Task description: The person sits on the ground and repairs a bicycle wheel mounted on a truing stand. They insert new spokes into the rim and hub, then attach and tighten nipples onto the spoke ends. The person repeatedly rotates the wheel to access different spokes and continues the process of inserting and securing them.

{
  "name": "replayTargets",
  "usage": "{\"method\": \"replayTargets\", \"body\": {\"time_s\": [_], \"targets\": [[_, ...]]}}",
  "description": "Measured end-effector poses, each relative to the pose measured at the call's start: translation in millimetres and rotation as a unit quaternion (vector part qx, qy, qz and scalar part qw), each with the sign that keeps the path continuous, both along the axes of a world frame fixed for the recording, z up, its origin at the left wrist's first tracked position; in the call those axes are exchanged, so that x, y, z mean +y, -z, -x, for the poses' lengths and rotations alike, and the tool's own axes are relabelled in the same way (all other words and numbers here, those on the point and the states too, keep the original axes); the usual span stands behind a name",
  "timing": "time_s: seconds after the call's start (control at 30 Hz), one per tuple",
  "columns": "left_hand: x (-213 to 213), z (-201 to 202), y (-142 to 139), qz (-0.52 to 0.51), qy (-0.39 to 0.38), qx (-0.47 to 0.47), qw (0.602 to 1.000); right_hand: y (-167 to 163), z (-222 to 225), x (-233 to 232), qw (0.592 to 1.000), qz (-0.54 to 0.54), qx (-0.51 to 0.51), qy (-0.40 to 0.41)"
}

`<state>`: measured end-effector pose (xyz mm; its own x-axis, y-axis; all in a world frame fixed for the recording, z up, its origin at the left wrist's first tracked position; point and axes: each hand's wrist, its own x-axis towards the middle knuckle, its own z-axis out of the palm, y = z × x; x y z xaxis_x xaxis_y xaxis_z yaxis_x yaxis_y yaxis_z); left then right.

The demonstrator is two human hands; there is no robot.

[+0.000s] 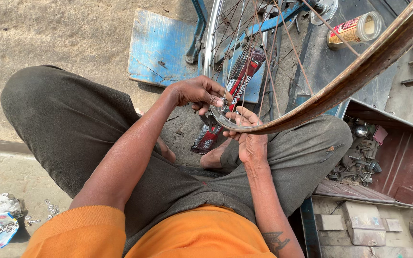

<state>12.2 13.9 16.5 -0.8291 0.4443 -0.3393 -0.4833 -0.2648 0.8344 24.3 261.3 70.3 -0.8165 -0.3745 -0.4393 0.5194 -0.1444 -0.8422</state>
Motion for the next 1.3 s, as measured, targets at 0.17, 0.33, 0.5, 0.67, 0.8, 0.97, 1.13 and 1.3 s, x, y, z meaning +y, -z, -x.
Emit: {"method": "replayTargets", "body": {"time_s": [0.17,0.33,0.5,0.67,0.8,0.97,1.13,1.3], "targets": [[2,-3,1,-0.047,0.003,-0.005,0.999,-1,-1,-2,1.000,-0.009,-0.004,-0.004],[5,1,6,-0.056,-0.001,-0.008,0.998,-2,-2,-2,1.000,0.008,0.009,-0.025],[10,4,7,-0.056,-0.004,0.020,0.998,1,-4,-2,0.999,0.019,0.031,-0.039],[22,10,3,0.132,-0.037,0.065,0.988,6,-4,-2,0.997,0.040,0.043,-0.053],[22,13,2,0.262,-0.051,0.135,0.954,7,-3,-3,0.997,-0.003,0.049,-0.053],[21,17,8,0.321,-0.054,0.153,0.933,0,0,-4,0.996,-0.031,0.069,-0.057],[24,21,22,0.381,-0.062,0.198,0.901,1,9,-7,0.989,-0.040,0.091,-0.106],[24,19,30,0.395,-0.105,0.215,0.887,10,19,-13,0.986,-0.045,0.090,-0.136]]}}
